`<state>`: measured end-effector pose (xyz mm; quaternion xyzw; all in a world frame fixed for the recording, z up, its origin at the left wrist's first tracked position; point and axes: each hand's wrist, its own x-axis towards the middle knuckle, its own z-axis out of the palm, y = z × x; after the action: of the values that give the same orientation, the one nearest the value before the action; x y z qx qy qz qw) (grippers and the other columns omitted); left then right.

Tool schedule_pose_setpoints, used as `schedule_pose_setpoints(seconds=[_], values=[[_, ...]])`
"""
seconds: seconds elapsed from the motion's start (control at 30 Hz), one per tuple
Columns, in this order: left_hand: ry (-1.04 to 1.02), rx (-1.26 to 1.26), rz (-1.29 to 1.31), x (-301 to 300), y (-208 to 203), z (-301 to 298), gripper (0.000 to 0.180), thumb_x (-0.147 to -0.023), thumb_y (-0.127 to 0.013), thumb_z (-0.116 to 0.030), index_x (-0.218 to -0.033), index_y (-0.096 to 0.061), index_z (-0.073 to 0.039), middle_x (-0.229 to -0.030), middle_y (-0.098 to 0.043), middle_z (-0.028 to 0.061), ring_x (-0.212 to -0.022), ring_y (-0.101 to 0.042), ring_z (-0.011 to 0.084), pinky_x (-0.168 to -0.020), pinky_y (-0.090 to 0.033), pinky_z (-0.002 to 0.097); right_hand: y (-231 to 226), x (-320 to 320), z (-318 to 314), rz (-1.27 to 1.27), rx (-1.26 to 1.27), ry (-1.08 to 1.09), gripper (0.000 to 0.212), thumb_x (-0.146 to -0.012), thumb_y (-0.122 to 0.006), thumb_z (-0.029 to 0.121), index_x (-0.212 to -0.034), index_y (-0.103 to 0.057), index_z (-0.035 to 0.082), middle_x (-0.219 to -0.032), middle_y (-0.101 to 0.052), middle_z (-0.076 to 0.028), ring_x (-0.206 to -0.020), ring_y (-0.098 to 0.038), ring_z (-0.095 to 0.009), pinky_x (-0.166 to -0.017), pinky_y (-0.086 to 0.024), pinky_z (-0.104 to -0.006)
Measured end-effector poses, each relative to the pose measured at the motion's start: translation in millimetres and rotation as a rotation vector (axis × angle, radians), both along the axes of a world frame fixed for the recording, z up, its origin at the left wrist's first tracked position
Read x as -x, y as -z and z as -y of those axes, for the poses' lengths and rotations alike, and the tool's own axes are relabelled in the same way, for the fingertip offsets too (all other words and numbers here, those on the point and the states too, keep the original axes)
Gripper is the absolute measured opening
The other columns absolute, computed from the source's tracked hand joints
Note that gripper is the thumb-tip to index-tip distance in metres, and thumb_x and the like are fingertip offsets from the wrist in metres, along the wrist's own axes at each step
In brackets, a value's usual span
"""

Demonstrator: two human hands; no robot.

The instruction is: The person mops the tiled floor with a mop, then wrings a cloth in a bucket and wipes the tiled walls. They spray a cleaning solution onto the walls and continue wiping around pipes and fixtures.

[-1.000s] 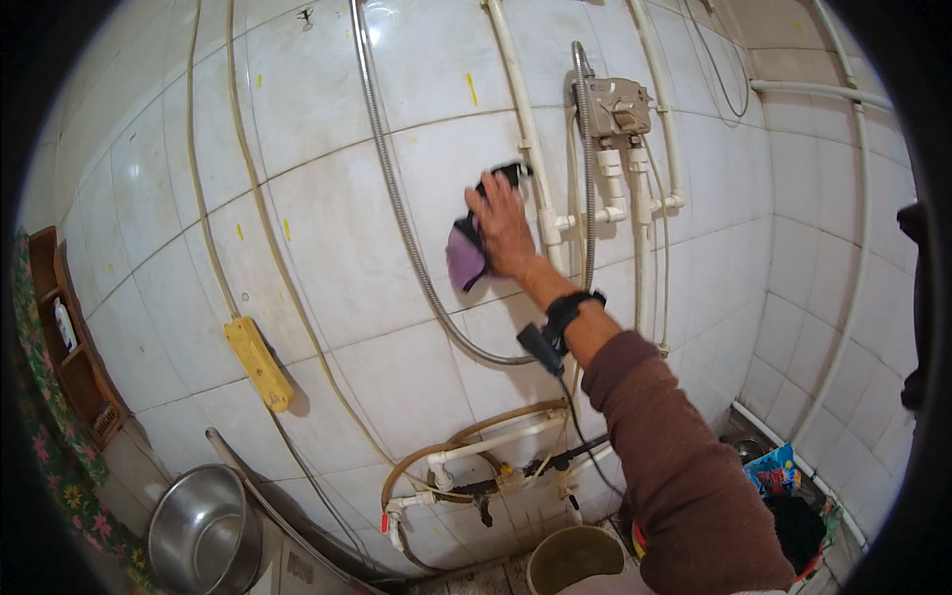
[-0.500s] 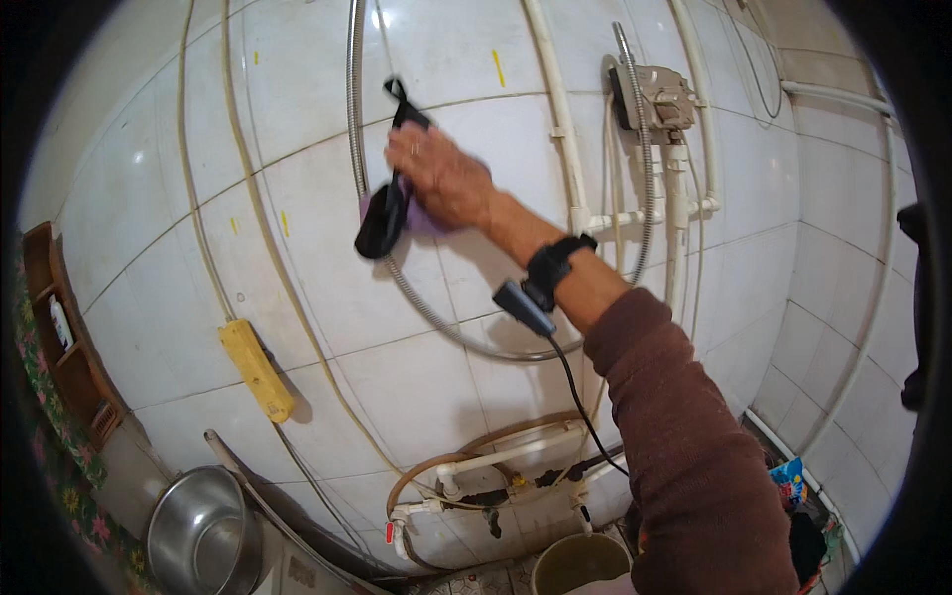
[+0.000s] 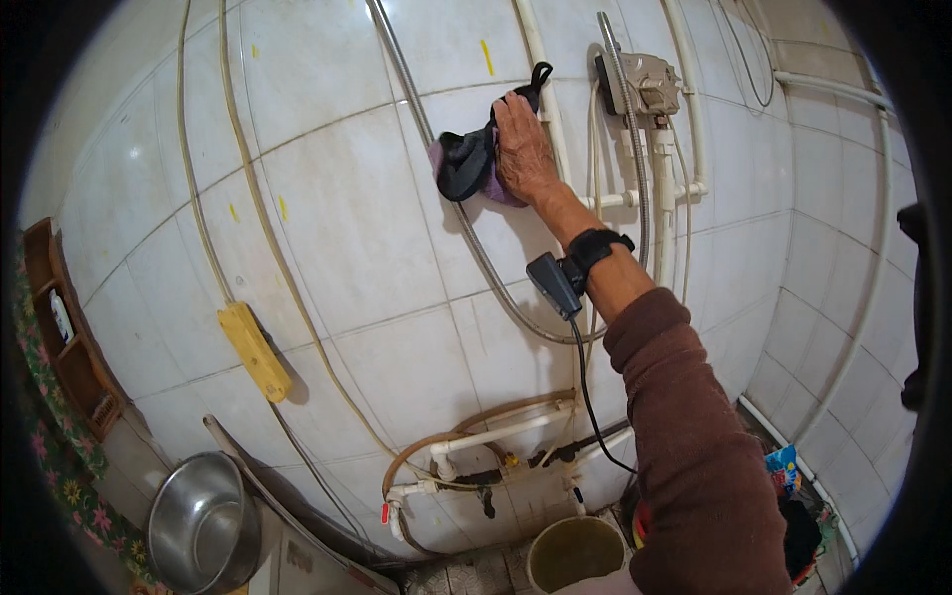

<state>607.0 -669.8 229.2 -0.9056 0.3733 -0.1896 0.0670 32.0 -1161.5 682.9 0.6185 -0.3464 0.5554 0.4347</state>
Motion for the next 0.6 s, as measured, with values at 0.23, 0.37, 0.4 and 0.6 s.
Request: schedule_pose_setpoints(seconds=[0.23, 0.37, 0.4, 0.6], values=[[0.048, 0.059, 0.010, -3.5, 7.7, -2.5, 0.081, -0.080, -0.052, -0.055, -0.141, -0.028, -0.007, -0.148, -0.025, 0.0096, -0.135, -0.025, 0.0262, -0.105, -0.023, 0.0540, 133.2, -7.1, -7.0, 0.144, -0.110, -0.048, 0.048, -0.081, -0.045, -0.004, -0.129, -0.036, -0.005, -0.136, -0.033, -0.028, -0.125, -0.032, -0.045, -0.105, -0.029, -0.0483], [0.010, 0.022, -0.043, -8.9, 10.0, 1.0, 0.083, -0.079, -0.053, -0.055, -0.142, -0.027, -0.007, -0.149, -0.024, 0.0107, -0.136, -0.022, 0.0269, -0.105, -0.021, 0.0553, 151.7, 4.7, -24.5, 0.172, -0.161, -0.219, 0.036, -0.082, -0.046, -0.002, -0.117, -0.051, 0.000, -0.120, -0.051, -0.023, -0.112, -0.048, -0.040, -0.095, -0.039, -0.0443], [0.017, 0.027, -0.057, -9.4, 9.3, 1.3, 0.083, -0.079, -0.053, -0.055, -0.142, -0.027, -0.006, -0.149, -0.024, 0.0111, -0.137, -0.021, 0.0268, -0.106, -0.020, 0.0548, 149.1, 10.7, -32.7, 0.226, -0.257, -0.287, 0.032, -0.082, -0.047, 0.000, -0.113, -0.056, 0.001, -0.114, -0.057, -0.021, -0.107, -0.053, -0.038, -0.091, -0.042, -0.0429], [-0.014, 0.135, -0.320, -5.8, -3.3, -0.9, 0.084, -0.074, -0.068, -0.036, -0.140, -0.027, -0.002, -0.148, -0.017, 0.0129, -0.136, -0.017, 0.0273, -0.107, -0.016, 0.0476, 43.6, 21.0, -88.2, 0.611, -0.204, -0.415, 0.025, -0.085, -0.043, 0.006, -0.100, -0.063, 0.005, -0.088, -0.066, -0.018, -0.084, -0.064, -0.030, -0.073, -0.049, -0.0360]])
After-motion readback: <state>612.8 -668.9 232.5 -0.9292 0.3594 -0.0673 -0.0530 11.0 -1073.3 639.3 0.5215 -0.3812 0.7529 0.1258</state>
